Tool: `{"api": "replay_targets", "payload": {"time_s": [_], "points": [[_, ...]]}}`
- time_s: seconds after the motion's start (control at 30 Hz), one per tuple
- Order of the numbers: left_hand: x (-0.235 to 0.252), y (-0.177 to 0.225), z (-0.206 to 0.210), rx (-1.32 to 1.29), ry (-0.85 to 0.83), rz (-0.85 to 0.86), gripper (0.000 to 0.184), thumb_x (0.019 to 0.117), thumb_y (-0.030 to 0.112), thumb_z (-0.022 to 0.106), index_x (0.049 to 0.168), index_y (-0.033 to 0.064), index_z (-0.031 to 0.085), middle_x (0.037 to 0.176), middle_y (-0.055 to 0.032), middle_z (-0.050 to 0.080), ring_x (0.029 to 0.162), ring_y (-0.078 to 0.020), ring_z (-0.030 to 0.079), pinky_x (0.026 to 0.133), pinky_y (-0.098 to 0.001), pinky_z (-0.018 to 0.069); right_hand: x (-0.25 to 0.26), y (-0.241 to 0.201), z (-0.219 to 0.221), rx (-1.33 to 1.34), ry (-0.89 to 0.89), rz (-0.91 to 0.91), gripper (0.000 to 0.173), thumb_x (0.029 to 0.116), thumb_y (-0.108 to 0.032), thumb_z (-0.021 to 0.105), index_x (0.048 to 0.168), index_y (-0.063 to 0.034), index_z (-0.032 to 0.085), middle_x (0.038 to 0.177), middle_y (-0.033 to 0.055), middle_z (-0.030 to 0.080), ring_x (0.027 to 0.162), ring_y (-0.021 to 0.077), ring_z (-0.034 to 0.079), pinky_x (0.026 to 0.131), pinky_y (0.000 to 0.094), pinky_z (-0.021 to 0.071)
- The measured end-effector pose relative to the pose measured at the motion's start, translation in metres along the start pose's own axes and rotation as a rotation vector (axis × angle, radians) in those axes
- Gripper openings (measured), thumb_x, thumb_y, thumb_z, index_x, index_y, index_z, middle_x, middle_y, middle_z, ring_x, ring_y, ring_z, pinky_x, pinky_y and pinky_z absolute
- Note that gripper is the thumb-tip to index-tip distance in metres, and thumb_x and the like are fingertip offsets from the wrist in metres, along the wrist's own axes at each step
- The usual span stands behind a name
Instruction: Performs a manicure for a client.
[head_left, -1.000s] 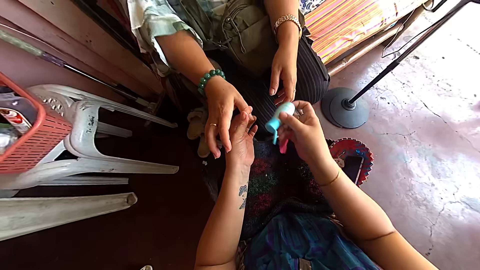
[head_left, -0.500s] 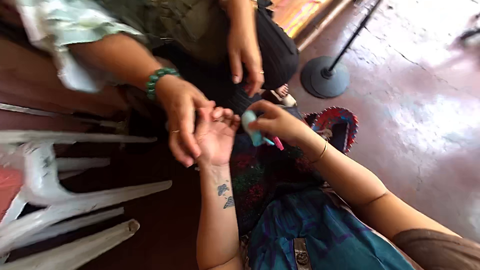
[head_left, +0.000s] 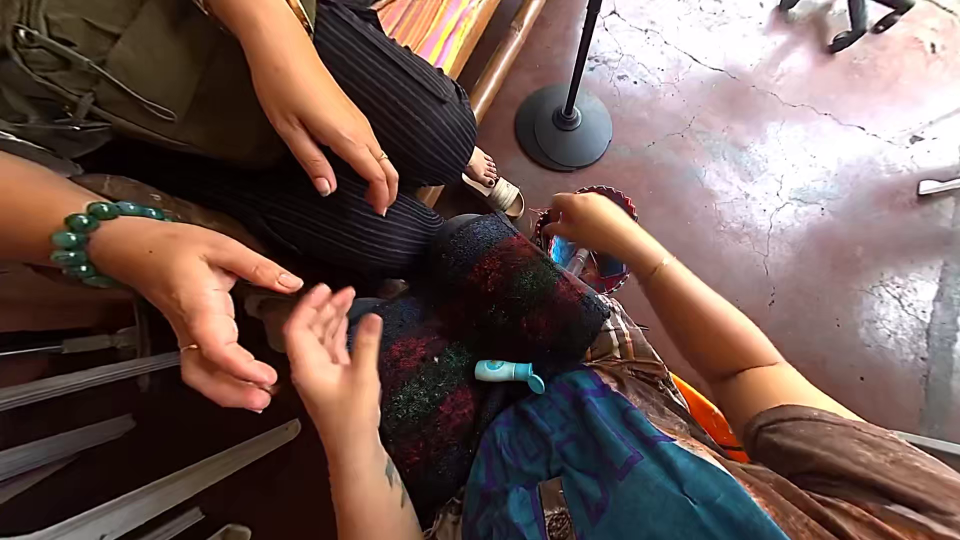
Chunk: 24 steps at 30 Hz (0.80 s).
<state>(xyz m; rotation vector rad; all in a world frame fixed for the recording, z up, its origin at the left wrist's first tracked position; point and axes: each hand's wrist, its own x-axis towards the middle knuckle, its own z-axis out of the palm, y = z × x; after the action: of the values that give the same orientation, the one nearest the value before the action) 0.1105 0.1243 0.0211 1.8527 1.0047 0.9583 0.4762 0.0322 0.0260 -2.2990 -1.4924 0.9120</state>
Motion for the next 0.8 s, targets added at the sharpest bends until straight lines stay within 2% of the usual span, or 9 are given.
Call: {"api": "replay_targets", "payload": {"time_s": [0.07, 0.13, 0.23, 0.3, 0.37, 0.43, 0.5, 0.63, 0.8], "points": [[-0.033, 0.001, -0.007, 0.435, 0.010, 0.071, 0.062, 0.0962, 0.033, 0.068, 0.138, -0.0104, 0.053, 0.144, -0.0324, 0.050, 0.139, -0.0421, 0.046, 0.116, -0.0515, 0.0368, 0.018, 0.054, 0.011, -0.153, 0.044, 0.293, 0.031, 0.0950, -0.022, 0.070, 0.107, 0.0066, 0.069, 0.106, 0.0311, 0.069, 0.104, 0.0516, 0.066, 0.082, 0.0732, 0.0490], [-0.066, 0.001, -0.007, 0.612, 0.013, 0.013, 0.075, 0.0941, 0.044, 0.068, 0.144, -0.0094, 0.048, 0.152, -0.0402, 0.034, 0.143, -0.0547, 0.032, 0.118, -0.0601, 0.0275, 0.022, 0.087, 0.029, -0.235, -0.009, 0.537, 0.034, 0.0939, -0.016, 0.069, 0.110, 0.0132, 0.065, 0.115, 0.0349, 0.065, 0.111, 0.0534, 0.063, 0.083, 0.0727, 0.0481], [-0.099, -0.017, 0.001, 0.678, 0.010, -0.083, 0.094, 0.0925, 0.056, 0.062, 0.155, -0.0075, 0.032, 0.159, -0.0427, 0.016, 0.148, -0.0580, 0.020, 0.121, -0.0601, 0.0222, 0.031, 0.117, 0.065, -0.221, -0.005, 0.645, 0.045, 0.0959, -0.010, 0.062, 0.134, 0.0113, 0.051, 0.124, 0.0344, 0.062, 0.119, 0.0517, 0.061, 0.090, 0.0668, 0.0504], [-0.105, -0.026, 0.007, 0.701, 0.053, -0.071, 0.091, 0.0943, 0.054, 0.059, 0.156, -0.0068, 0.032, 0.159, -0.0414, 0.017, 0.149, -0.0560, 0.019, 0.122, -0.0572, 0.0209, 0.039, 0.130, 0.086, -0.173, 0.078, 0.629, 0.063, 0.0941, -0.004, 0.061, 0.153, 0.0030, 0.039, 0.130, 0.0366, 0.057, 0.127, 0.0535, 0.053, 0.097, 0.0668, 0.0468], [-0.103, -0.028, 0.008, 0.722, 0.083, -0.073, 0.088, 0.0947, 0.053, 0.059, 0.155, -0.0060, 0.033, 0.159, -0.0403, 0.019, 0.149, -0.0545, 0.022, 0.122, -0.0556, 0.0225, 0.043, 0.133, 0.092, -0.135, 0.109, 0.638, 0.076, 0.0939, -0.003, 0.060, 0.162, -0.0070, 0.027, 0.135, 0.0353, 0.055, 0.132, 0.0520, 0.050, 0.101, 0.0655, 0.0448], [-0.099, -0.029, 0.008, 0.744, 0.098, -0.076, 0.088, 0.0945, 0.054, 0.058, 0.156, -0.0034, 0.034, 0.160, -0.0389, 0.020, 0.149, -0.0531, 0.023, 0.122, -0.0548, 0.0240, 0.045, 0.132, 0.083, -0.126, 0.087, 0.631, 0.077, 0.0952, -0.004, 0.059, 0.163, -0.0070, 0.023, 0.130, 0.0350, 0.059, 0.125, 0.0530, 0.056, 0.096, 0.0666, 0.0478], [-0.099, -0.032, 0.008, 0.741, 0.102, -0.067, 0.088, 0.0944, 0.056, 0.057, 0.157, -0.0014, 0.034, 0.161, -0.0372, 0.020, 0.150, -0.0510, 0.023, 0.122, -0.0541, 0.0236, 0.046, 0.130, 0.068, -0.151, 0.069, 0.616, 0.069, 0.0970, -0.006, 0.056, 0.159, -0.0013, 0.026, 0.121, 0.0325, 0.065, 0.116, 0.0511, 0.063, 0.090, 0.0661, 0.0513], [-0.098, -0.033, 0.009, 0.744, 0.104, -0.057, 0.089, 0.0937, 0.057, 0.057, 0.156, -0.0014, 0.035, 0.161, -0.0369, 0.022, 0.150, -0.0505, 0.025, 0.122, -0.0540, 0.0236, 0.050, 0.123, 0.054, -0.171, 0.115, 0.620, 0.059, 0.0941, -0.002, 0.059, 0.149, 0.0054, 0.038, 0.119, 0.0322, 0.066, 0.114, 0.0505, 0.065, 0.088, 0.0656, 0.0523], [-0.097, -0.034, 0.010, 0.738, 0.116, -0.031, 0.088, 0.0938, 0.057, 0.058, 0.155, -0.0026, 0.037, 0.159, -0.0376, 0.024, 0.149, -0.0516, 0.025, 0.122, -0.0549, 0.0237, 0.057, 0.126, 0.061, -0.183, 0.125, 0.603, 0.054, 0.0958, -0.002, 0.057, 0.146, 0.0095, 0.040, 0.118, 0.0331, 0.065, 0.114, 0.0498, 0.065, 0.090, 0.0650, 0.0519]]}}
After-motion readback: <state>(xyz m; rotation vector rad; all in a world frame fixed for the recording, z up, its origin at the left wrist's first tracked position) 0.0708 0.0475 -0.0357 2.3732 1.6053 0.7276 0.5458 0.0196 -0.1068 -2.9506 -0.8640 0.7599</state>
